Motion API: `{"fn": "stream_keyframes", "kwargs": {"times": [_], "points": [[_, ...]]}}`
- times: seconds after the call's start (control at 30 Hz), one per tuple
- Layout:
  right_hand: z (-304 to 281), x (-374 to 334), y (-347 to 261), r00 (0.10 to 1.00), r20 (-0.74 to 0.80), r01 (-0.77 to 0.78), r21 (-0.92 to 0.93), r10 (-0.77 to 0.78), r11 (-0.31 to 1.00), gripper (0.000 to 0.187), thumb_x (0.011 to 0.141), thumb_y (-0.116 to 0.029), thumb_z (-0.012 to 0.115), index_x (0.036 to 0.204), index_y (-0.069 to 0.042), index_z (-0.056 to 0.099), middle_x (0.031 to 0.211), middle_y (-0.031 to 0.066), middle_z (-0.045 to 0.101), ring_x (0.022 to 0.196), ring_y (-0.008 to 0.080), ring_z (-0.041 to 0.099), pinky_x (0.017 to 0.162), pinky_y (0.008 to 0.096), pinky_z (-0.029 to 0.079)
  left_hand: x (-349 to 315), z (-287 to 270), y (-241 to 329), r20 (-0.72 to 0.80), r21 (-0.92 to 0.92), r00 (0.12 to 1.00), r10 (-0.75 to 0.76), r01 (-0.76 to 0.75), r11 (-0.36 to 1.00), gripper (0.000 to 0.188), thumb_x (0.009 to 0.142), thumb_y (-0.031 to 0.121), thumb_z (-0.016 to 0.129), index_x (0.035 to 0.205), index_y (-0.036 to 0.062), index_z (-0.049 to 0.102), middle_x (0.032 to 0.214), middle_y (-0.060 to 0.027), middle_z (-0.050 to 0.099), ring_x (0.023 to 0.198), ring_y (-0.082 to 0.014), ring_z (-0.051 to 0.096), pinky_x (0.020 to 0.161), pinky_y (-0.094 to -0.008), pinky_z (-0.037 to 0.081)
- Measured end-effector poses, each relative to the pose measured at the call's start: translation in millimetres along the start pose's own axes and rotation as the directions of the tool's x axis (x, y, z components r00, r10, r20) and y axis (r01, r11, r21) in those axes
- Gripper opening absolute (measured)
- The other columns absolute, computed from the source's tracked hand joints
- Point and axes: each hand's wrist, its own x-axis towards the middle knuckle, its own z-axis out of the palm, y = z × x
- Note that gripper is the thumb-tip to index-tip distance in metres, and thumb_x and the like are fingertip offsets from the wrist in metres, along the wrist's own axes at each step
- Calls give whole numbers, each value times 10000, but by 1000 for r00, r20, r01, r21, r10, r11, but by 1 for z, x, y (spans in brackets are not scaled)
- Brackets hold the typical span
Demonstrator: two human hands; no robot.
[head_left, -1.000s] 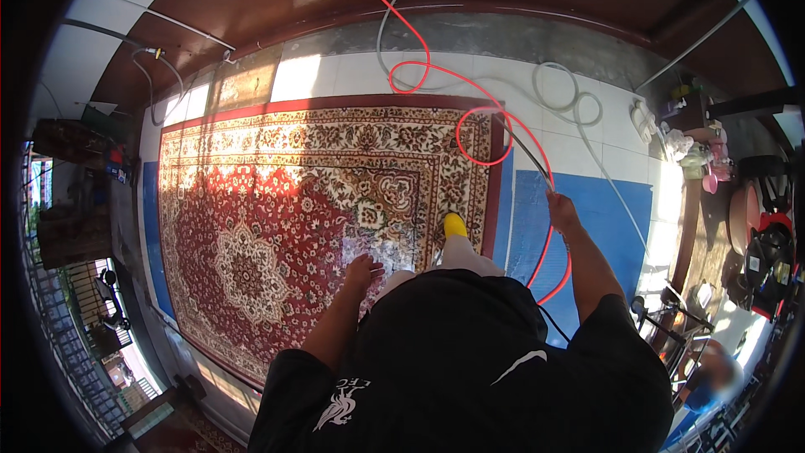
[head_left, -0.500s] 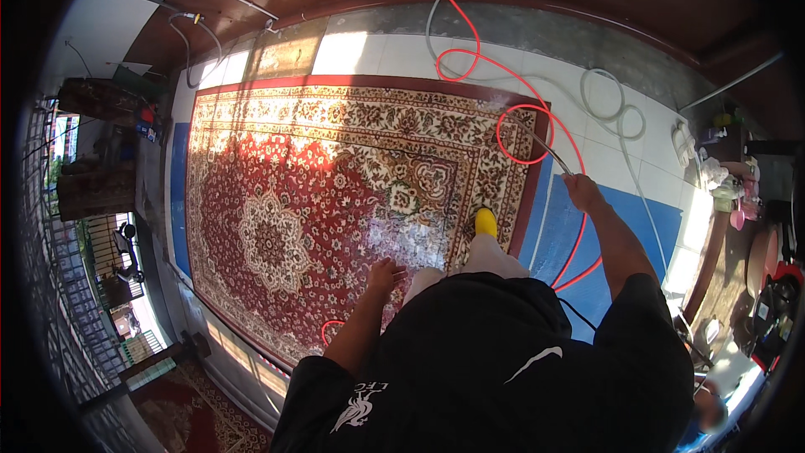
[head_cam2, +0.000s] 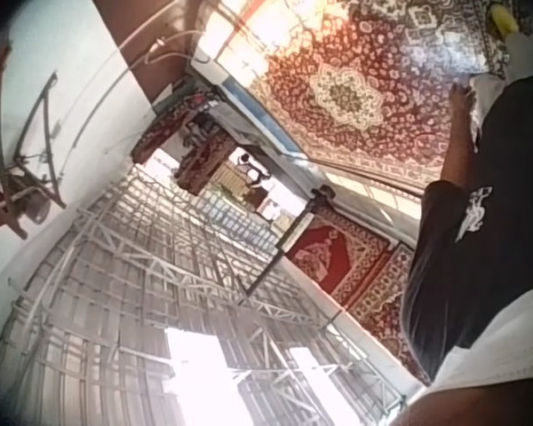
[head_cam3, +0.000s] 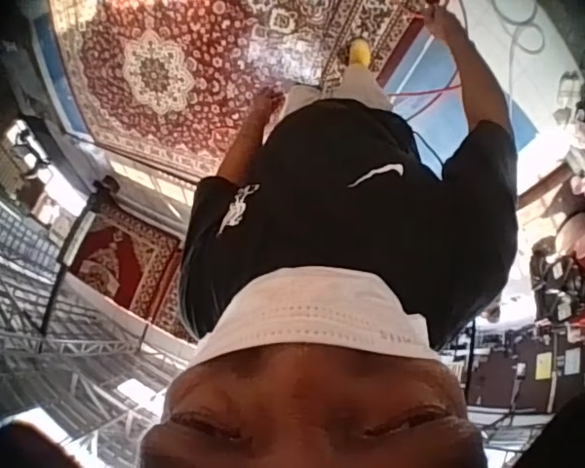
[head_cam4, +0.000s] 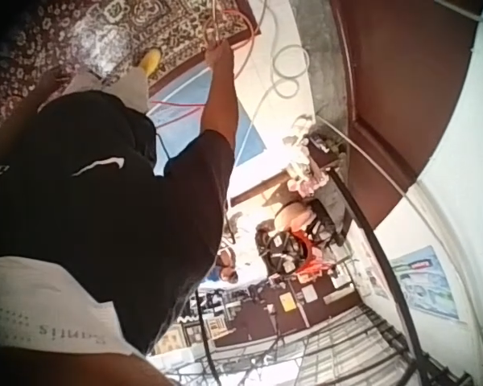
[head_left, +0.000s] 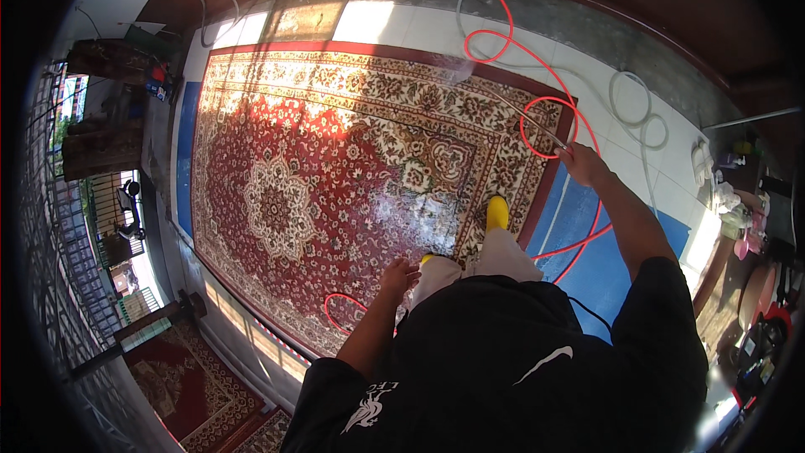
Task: Cleaning a rug using a water hose spray nozzle.
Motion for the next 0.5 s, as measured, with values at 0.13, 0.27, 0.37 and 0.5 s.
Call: {"fn": "stream_keyframes", "kwargs": {"times": [0.13, 0.27, 0.37, 0.5], "points": [[-2, -42, 24, 997, 66, -50, -16, 51, 999, 463, 881, -474, 475, 838, -17, 541, 736, 181, 603, 734, 346, 594, 682, 421, 457, 0, 16, 12, -11, 16, 1000, 25, -25, 1000, 537, 899, 148, 437, 1383, 43, 229, 1024, -171, 583, 853, -269, 598, 690, -364, 506], [-3, -90, 46, 979, 148, -134, -48, 140, 990, 441, 878, -459, 492, 821, -26, 553, 736, 175, 602, 734, 337, 590, 685, 418, 456, 11, 24, 12, -26, -10, 999, 32, -33, 999, 540, 897, 144, 437, 1385, 48, 227, 1018, -174, 582, 849, -284, 607, 681, -364, 507], [8, -103, 52, 972, 172, -153, -66, 162, 986, 430, 877, -452, 501, 816, -30, 559, 738, 172, 602, 724, 326, 590, 680, 411, 457, 20, 26, 4, 21, -12, 999, 27, -27, 1000, 547, 905, 150, 428, 1394, 56, 205, 1022, -177, 582, 848, -291, 615, 679, -368, 506], [15, -94, 29, 974, 164, -154, -18, 155, 988, 441, 876, -463, 498, 819, -29, 559, 747, 174, 603, 724, 322, 591, 679, 410, 455, 18, 33, 1, 67, 35, 998, 8, -11, 999, 589, 893, 179, 447, 1404, 61, 179, 1026, -155, 599, 813, -252, 622, 673, -355, 504]]}}
